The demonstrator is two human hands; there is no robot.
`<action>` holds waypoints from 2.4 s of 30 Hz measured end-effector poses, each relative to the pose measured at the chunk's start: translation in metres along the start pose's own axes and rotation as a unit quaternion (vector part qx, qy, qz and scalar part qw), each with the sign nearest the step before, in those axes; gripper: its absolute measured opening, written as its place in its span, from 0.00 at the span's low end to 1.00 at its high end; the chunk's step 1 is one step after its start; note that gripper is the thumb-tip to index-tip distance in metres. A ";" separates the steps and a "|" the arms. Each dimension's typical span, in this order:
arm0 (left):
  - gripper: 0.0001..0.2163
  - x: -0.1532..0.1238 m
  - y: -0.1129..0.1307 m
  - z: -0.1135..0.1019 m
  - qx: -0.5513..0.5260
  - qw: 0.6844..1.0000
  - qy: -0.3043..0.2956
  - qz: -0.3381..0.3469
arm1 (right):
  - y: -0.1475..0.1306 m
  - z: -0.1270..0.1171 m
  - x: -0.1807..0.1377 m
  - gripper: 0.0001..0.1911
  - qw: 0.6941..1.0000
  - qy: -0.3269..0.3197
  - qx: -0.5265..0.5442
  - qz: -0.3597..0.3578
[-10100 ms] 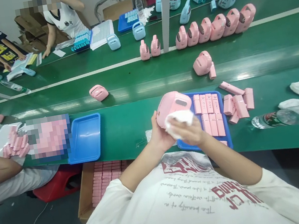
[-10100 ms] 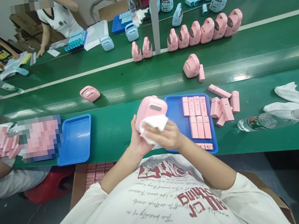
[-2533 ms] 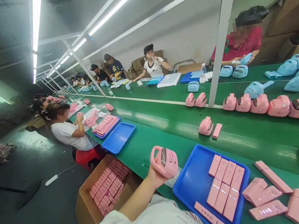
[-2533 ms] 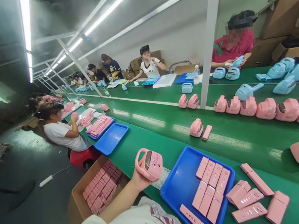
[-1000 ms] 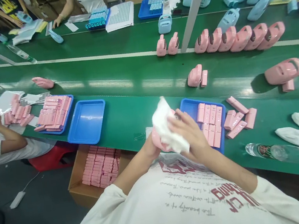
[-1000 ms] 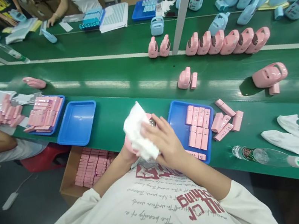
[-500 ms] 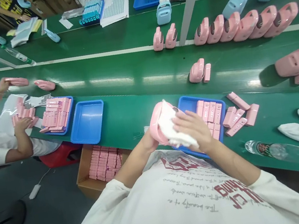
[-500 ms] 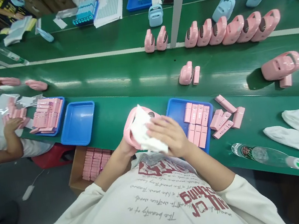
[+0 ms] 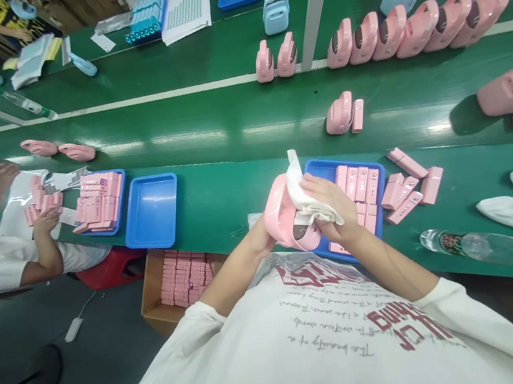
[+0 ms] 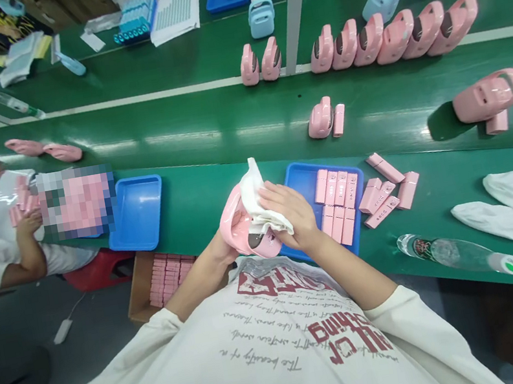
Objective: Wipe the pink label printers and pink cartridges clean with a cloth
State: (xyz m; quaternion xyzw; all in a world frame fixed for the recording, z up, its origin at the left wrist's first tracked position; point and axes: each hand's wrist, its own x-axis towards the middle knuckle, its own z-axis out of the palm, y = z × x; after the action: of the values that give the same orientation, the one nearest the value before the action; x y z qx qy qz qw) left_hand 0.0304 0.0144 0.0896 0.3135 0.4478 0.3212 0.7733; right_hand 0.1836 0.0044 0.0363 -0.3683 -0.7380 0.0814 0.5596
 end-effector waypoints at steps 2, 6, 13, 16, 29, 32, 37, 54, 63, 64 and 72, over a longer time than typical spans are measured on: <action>0.26 -0.001 -0.001 -0.003 -0.036 0.999 -0.035 -0.005 | -0.005 0.000 -0.003 0.23 1.000 -0.003 0.004 0.002; 0.24 -0.005 -0.012 -0.013 -0.059 0.997 -0.050 -0.009 | -0.010 0.000 -0.018 0.21 0.997 -0.056 0.021 -0.050; 0.23 -0.021 -0.031 -0.029 -0.072 0.991 -0.099 -0.062 | 0.019 -0.008 -0.047 0.21 0.897 0.064 0.188 0.395; 0.24 -0.030 -0.038 -0.030 -0.107 0.987 -0.093 -0.076 | 0.010 -0.016 -0.048 0.24 0.882 0.028 0.279 0.379; 0.23 -0.031 -0.057 -0.027 -0.077 0.973 -0.152 -0.158 | -0.037 -0.031 0.009 0.21 0.886 -0.282 0.264 0.256; 0.24 -0.027 -0.062 -0.029 -0.076 0.970 -0.134 -0.188 | -0.028 -0.023 0.013 0.17 0.893 -0.313 0.212 0.245; 0.36 -0.035 -0.063 -0.035 -0.032 0.987 -0.099 -0.124 | -0.008 -0.011 -0.016 0.17 0.907 -0.118 0.186 0.359; 0.40 -0.045 -0.047 -0.017 0.501 0.824 0.112 0.237 | -0.021 -0.027 0.002 0.15 0.988 -0.154 0.016 0.023; 0.38 -0.035 -0.057 -0.030 0.408 0.861 0.084 0.292 | -0.017 -0.020 -0.025 0.17 0.963 -0.011 0.184 0.197; 0.38 -0.034 -0.061 -0.031 0.356 0.879 0.091 0.303 | -0.021 -0.016 -0.030 0.18 0.943 0.039 0.215 0.251; 0.31 -0.026 -0.080 -0.021 -0.047 0.973 0.102 0.201 | -0.069 0.011 -0.061 0.30 0.894 0.116 0.235 0.365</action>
State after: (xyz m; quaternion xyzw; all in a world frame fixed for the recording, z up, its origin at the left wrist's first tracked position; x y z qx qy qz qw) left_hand 0.0184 -0.0497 0.0322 0.3263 0.4362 0.5212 0.6570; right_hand 0.1486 -0.0802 0.0222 -0.4764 -0.4410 0.4071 0.6425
